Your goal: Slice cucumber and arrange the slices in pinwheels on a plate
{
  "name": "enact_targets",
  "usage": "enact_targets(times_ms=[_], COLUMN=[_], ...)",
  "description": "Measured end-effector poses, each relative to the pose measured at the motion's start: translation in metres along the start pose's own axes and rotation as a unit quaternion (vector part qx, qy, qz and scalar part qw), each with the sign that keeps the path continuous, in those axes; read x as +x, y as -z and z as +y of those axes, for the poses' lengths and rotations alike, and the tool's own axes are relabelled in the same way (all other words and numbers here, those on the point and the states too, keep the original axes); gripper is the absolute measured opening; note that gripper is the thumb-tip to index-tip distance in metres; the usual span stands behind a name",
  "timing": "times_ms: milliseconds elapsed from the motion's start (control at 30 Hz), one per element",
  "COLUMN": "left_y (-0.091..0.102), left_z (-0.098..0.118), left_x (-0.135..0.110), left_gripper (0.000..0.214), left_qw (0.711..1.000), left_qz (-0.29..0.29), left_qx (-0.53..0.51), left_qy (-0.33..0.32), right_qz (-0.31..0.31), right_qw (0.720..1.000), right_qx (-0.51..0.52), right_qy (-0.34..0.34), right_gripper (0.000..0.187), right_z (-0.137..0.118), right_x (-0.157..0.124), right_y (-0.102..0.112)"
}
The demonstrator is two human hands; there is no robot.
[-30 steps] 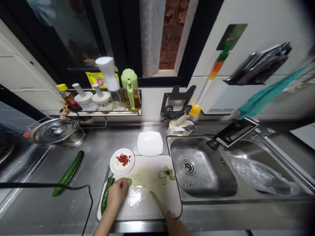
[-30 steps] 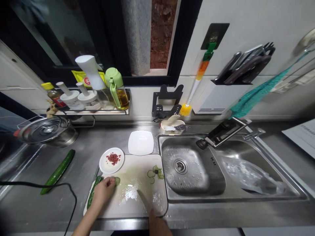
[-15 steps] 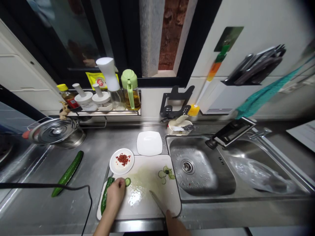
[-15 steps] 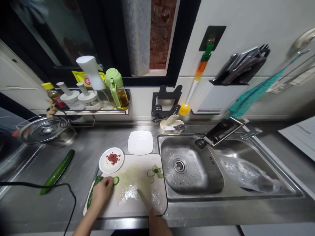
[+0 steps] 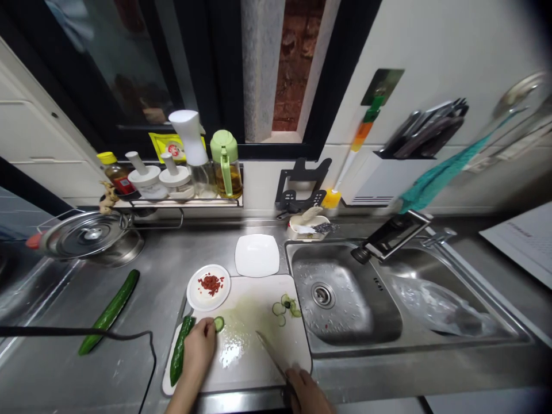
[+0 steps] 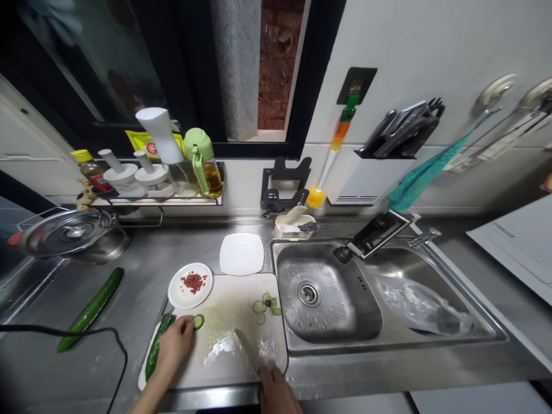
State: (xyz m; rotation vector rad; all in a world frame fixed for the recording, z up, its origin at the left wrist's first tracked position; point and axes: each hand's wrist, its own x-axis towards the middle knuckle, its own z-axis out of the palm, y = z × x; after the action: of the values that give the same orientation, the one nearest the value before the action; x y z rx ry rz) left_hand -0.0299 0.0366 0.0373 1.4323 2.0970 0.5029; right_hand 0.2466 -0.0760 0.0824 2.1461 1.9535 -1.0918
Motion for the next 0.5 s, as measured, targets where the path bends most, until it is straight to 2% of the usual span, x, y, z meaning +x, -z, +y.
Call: enact_targets(times_ms=[133,200,267,400,500], left_y=[-0.004,-0.005,-0.007,-0.009,-0.009], left_z=[-0.003,-0.005,-0.007,-0.008,-0.007], left_x=[0.002,0.002,0.002,0.002,0.002], left_gripper=[0.021,0.023,0.024,0.023,0.022], left_qw=[1.000,1.000,1.000,1.000,1.000], left_qz=[0.008,0.007,0.004,0.009,0.010], left_qx=[0.002,-0.001,-0.003,-0.010,-0.017], left_qy=[0.004,0.002,-0.001,0.005,0.012], right_qz=[0.099,0.152,0.183,0.180,0.160], right_qw=[0.990,0.983,0.982,0.978,0.971], right_qx=[0.077,0.081,0.049,-0.071,-0.153], right_qy=[0.066,0.056,0.012,-0.081,-0.095], right_gripper=[0.061,0.061,0.062,0.070,0.068], right_z=[0.010,0.013,0.013,0.002,-0.011], right_x=[0.005,0.014,0.026,0.048,0.054], right_y=[-0.005,-0.011,-0.017,-0.016,-0.003])
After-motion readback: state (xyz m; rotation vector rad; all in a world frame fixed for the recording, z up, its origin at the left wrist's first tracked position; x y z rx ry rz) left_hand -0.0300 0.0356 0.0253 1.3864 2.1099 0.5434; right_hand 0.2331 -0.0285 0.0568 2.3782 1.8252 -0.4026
